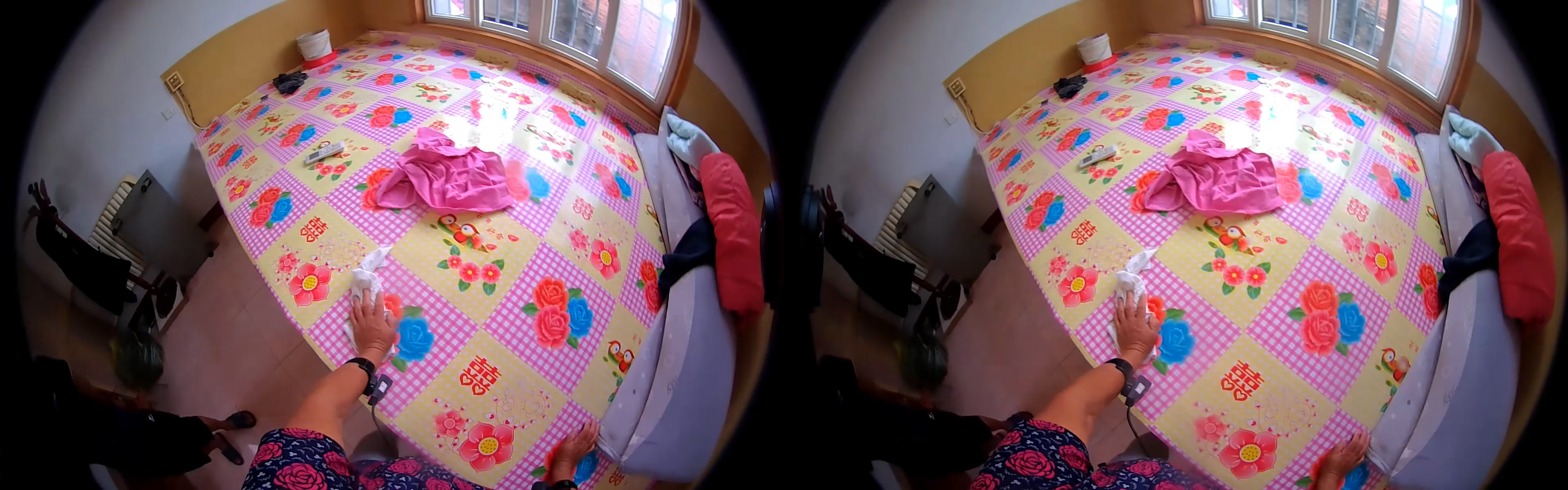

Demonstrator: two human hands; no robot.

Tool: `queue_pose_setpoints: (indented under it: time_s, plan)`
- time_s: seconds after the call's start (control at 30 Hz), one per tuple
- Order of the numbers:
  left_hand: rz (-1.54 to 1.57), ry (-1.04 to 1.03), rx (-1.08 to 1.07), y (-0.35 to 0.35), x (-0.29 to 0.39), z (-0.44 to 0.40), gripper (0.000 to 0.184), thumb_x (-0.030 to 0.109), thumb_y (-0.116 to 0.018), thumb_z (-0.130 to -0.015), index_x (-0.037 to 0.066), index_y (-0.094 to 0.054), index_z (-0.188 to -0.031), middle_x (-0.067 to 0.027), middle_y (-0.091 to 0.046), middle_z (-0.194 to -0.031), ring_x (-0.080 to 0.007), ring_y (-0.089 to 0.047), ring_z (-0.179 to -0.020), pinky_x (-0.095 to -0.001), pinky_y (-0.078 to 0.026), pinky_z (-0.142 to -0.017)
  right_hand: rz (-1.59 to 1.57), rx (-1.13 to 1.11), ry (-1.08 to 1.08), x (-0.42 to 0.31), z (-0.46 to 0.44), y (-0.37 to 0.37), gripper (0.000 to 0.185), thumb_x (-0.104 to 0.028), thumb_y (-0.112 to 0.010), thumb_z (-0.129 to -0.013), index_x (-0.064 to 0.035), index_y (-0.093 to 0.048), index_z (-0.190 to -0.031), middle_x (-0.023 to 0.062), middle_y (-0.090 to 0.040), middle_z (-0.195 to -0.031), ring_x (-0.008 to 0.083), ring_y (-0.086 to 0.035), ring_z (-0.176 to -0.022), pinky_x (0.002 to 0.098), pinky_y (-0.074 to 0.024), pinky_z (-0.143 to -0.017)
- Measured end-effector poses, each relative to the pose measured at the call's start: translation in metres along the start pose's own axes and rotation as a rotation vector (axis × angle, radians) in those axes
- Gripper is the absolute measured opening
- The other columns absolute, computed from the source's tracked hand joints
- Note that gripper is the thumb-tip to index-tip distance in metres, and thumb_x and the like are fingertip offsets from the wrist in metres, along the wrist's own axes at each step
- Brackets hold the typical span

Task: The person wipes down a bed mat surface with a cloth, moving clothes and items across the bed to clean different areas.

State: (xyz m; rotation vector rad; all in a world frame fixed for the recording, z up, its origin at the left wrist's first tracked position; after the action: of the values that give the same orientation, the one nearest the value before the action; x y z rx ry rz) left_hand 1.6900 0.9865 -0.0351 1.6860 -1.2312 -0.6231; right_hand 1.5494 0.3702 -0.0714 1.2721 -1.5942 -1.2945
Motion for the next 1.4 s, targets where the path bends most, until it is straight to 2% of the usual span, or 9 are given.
queue_pose_setpoints:
  time_s: [0.2, 0.33, 0.5, 0.63, 0.73, 0.9, 1.07, 1.17, 1.4]
  plan:
    - [0.029, -0.008, -0.028, 0.003, -0.002, -0.003, 0.049, 0.031, -0.050, -0.089, 0.012, -0.050, -0.135, -0.0173, -0.040, -0.145, -0.0416, -0.037, -0.132, -0.0536, -0.032, -0.107, -0.109, -0.207, -0.323, -0.014, -0.037, -0.023, 0.040, -0.020, -0.050, -0.093, 0.0001, -0.050, -0.128, 0.0194, -0.049, -0.136, 0.0362, -0.046, -0.127, 0.0458, -0.0375, -0.103]
    - [0.068, -0.038, -0.067, 0.002, -0.001, -0.002, 0.050, 0.031, -0.050, -0.090, 0.012, -0.048, -0.136, -0.0175, -0.037, -0.147, -0.0418, -0.036, -0.132, -0.0520, -0.031, -0.108, -0.390, 0.141, -0.141, -0.158, -0.050, -0.050, 0.043, -0.018, -0.051, -0.093, 0.0015, -0.048, -0.132, 0.0213, -0.048, -0.138, 0.0345, -0.045, -0.128, 0.0423, -0.0369, -0.106]
    - [0.347, -0.327, -0.185, -0.020, -0.035, -0.016, 0.052, 0.026, -0.049, -0.093, 0.008, -0.041, -0.141, -0.0159, -0.034, -0.148, -0.0395, -0.033, -0.136, -0.0516, -0.027, -0.111, 0.032, 0.004, -0.221, -0.323, -0.051, -0.048, 0.041, -0.035, -0.049, -0.098, -0.0186, -0.051, -0.136, 0.0050, -0.045, -0.146, 0.0252, -0.037, -0.137, 0.0434, -0.0255, -0.112]
    - [0.264, -0.341, -0.201, -0.027, -0.111, -0.080, 0.054, 0.011, -0.052, -0.088, 0.005, -0.043, -0.140, -0.0192, -0.047, -0.136, -0.0317, -0.041, -0.130, -0.0463, -0.037, -0.098, 0.213, 0.055, -0.150, -0.338, -0.050, -0.043, 0.038, -0.036, -0.045, -0.101, -0.0206, -0.052, -0.135, 0.0011, -0.043, -0.146, 0.0191, -0.035, -0.139, 0.0389, -0.0277, -0.111]
    - [0.110, -0.212, -0.166, -0.037, -0.200, -0.131, 0.056, 0.022, -0.055, -0.090, 0.015, -0.042, -0.143, -0.0043, -0.037, -0.148, -0.0282, -0.031, -0.139, -0.0517, -0.030, -0.103, 0.227, 0.008, -0.201, -0.339, -0.053, -0.044, 0.038, -0.034, -0.045, -0.101, -0.0189, -0.052, -0.135, 0.0009, -0.042, -0.147, 0.0194, -0.035, -0.138, 0.0386, -0.0272, -0.111]
    - [-0.045, 0.015, -0.116, -0.081, -0.302, -0.188, 0.048, 0.028, -0.056, -0.090, 0.019, -0.049, -0.137, -0.0052, -0.039, -0.147, -0.0319, -0.035, -0.135, -0.0532, -0.030, -0.106, 0.217, 0.032, -0.177, -0.350, -0.055, -0.031, 0.038, -0.032, -0.044, -0.101, -0.0167, -0.051, -0.136, 0.0049, -0.044, -0.146, 0.0226, -0.038, -0.136, 0.0396, -0.0274, -0.111]
    - [-0.040, 0.008, -0.052, -0.093, -0.325, -0.221, 0.047, 0.026, -0.058, -0.088, 0.019, -0.051, -0.134, -0.0054, -0.043, -0.143, -0.0304, -0.041, -0.127, -0.0480, -0.036, -0.102, 0.525, 0.236, 0.046, -0.315, -0.034, -0.072, 0.067, -0.049, -0.052, -0.091, -0.0223, -0.032, -0.150, 0.0116, -0.029, -0.156, 0.0278, -0.027, -0.144, 0.0493, -0.0227, -0.115]
    - [-0.011, -0.010, -0.039, -0.085, -0.323, -0.225, 0.049, 0.023, -0.059, -0.086, 0.018, -0.051, -0.134, -0.0059, -0.043, -0.143, -0.0309, -0.043, -0.124, -0.0475, -0.037, -0.101, 0.149, -0.075, -0.173, -0.327, -0.038, -0.049, 0.055, -0.041, -0.041, -0.098, -0.0173, -0.036, -0.148, 0.0062, -0.029, -0.157, 0.0308, -0.025, -0.144, 0.0490, -0.0235, -0.113]
    - [0.016, -0.060, 0.012, -0.089, -0.324, -0.222, 0.048, 0.019, -0.060, -0.081, 0.016, -0.056, -0.129, -0.0053, -0.049, -0.137, -0.0311, -0.045, -0.121, -0.0483, -0.040, -0.097, 0.189, 0.059, -0.131, -0.339, -0.049, -0.041, 0.043, -0.026, -0.050, -0.095, -0.0134, -0.048, -0.137, 0.0118, -0.042, -0.146, 0.0300, -0.037, -0.137, 0.0442, -0.0267, -0.112]
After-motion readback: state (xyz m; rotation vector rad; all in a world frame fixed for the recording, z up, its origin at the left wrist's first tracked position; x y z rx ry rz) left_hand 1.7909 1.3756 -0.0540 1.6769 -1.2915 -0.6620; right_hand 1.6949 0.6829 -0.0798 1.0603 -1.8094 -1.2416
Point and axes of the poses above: each hand's wrist, its own z-axis away from the middle knuckle, its own y-axis out of the back of the hand, x = y × z, the point moved 6 cm from there along -z, towards the middle knuckle
